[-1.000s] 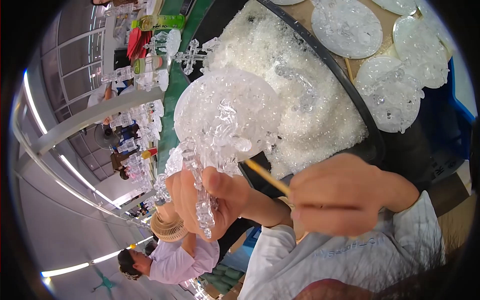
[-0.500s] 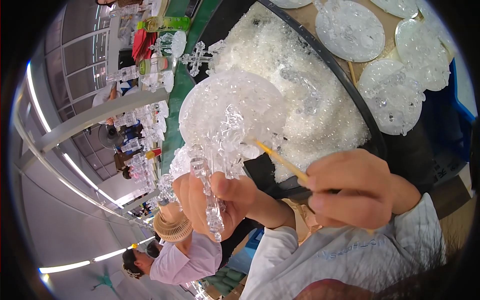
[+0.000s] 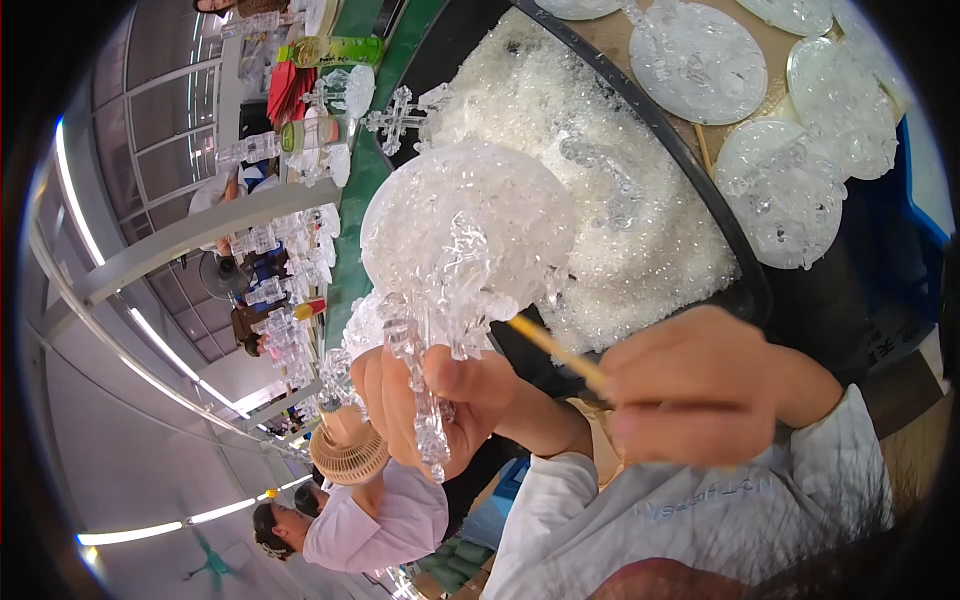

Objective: Applying glue and small crystals to clear plastic ornaments using a brush and a dipping tray on a factory assembly line.

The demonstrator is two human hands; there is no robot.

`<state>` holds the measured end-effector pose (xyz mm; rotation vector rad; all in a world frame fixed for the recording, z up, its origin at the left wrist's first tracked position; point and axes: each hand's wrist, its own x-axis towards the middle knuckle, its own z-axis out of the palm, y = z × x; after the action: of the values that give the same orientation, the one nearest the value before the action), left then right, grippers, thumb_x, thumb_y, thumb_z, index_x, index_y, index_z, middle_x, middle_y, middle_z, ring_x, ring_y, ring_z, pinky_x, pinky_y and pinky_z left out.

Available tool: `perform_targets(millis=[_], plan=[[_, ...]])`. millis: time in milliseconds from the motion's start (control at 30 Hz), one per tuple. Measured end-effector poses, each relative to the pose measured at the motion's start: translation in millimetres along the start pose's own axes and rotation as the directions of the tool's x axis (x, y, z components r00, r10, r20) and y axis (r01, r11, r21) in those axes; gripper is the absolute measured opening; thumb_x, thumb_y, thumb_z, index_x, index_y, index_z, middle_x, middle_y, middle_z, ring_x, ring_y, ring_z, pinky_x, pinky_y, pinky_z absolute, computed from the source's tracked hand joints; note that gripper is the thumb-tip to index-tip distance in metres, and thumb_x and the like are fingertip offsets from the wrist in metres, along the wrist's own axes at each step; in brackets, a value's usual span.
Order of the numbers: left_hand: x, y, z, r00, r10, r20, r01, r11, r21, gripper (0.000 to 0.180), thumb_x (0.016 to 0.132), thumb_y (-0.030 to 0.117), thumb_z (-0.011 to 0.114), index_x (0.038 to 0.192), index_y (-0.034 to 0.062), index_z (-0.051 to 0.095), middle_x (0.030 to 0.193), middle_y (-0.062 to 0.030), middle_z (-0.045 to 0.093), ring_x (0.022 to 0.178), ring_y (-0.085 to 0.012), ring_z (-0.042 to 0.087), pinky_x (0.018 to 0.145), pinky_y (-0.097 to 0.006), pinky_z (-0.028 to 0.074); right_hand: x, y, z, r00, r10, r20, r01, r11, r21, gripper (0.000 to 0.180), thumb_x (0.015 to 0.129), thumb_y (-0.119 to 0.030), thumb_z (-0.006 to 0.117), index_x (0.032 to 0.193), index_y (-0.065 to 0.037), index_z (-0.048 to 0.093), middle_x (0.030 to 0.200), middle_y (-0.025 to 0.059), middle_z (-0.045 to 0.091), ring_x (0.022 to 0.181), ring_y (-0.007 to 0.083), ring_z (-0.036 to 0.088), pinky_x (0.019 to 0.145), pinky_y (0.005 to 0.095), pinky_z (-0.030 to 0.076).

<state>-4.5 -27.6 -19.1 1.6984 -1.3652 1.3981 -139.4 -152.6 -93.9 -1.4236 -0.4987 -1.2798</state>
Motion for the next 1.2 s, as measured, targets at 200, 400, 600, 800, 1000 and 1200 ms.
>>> perform_targets(millis=[200,400,600,800,1000,1200], plan=[[0.9,-0.9,6.0,0.998,0.03,-0.048,-0.028,0.999,0.028,0.029,0.094,0.019,0.068,0.086,-0.0082,0.071,0.079,-0.0128,0.071,0.066,-0.011,0.061,0.058,-0.024,0.044,-4.9,0.6,7.2,0.994,0.007,-0.112,-0.007,1.0,-0.002,0.026,0.072,0.0,0.075,0.094,0.003,0.062,0.094,0.0181,0.062,0.068,0.0309,0.068,0.052,0.0342,0.058],[1.1,4.2,10.6,0.99,-0.015,-0.138,0.026,0.996,0.081,0.029,0.094,0.02,0.069,0.083,-0.0068,0.072,0.073,-0.0097,0.069,0.062,-0.009,0.057,0.055,-0.024,0.041,-1.4,-1.2,0.7,1.0,0.015,-0.013,-0.014,0.999,0.047,0.02,0.078,-0.003,0.071,0.096,0.003,0.064,0.095,0.0177,0.061,0.07,0.0314,0.068,0.054,0.0351,0.059],[-0.9,-1.0,-0.2,0.987,-0.053,-0.154,0.078,0.984,0.161,0.034,0.093,0.024,0.07,0.073,-0.0036,0.071,0.057,-0.0019,0.058,0.053,-0.0055,0.046,0.049,-0.023,0.032,4.0,1.7,6.5,0.972,-0.029,-0.231,0.021,0.999,-0.036,0.011,0.07,-0.002,0.065,0.08,0.002,0.06,0.077,0.011,0.058,0.058,0.0208,0.061,0.045,0.0257,0.047],[-2.0,-4.0,3.8,0.981,-0.013,-0.192,0.058,0.971,0.231,0.043,0.094,0.028,0.069,0.062,0.001,0.063,0.051,0.0017,0.049,0.05,-0.0045,0.039,0.047,-0.023,0.025,0.7,0.6,4.5,0.989,-0.041,-0.14,0.035,0.998,-0.042,0.016,0.08,-0.002,0.068,0.094,0.003,0.064,0.092,0.0143,0.061,0.067,0.0266,0.067,0.053,0.03,0.057],[-1.4,1.5,5.8,0.972,-0.081,-0.22,0.129,0.968,0.216,0.046,0.094,0.029,0.069,0.058,0.0029,0.058,0.05,0.0016,0.048,0.049,-0.0043,0.038,0.047,-0.023,0.024,7.0,5.6,12.5,0.971,-0.071,-0.227,0.051,0.994,-0.095,0.014,0.066,0.001,0.067,0.076,0.003,0.057,0.078,0.0106,0.055,0.06,0.0206,0.061,0.049,0.0268,0.051],[-10.6,10.9,8.9,0.895,-0.21,-0.394,0.31,0.927,0.21,0.044,0.088,0.021,0.072,0.055,-0.0036,0.056,0.057,-0.0099,0.057,0.055,-0.0146,0.052,0.055,-0.028,0.041,9.2,5.8,14.4,0.962,-0.112,-0.248,0.082,0.988,-0.131,0.015,0.066,-0.002,0.067,0.074,0.003,0.056,0.077,0.0102,0.054,0.06,0.0209,0.06,0.045,0.0263,0.049]])
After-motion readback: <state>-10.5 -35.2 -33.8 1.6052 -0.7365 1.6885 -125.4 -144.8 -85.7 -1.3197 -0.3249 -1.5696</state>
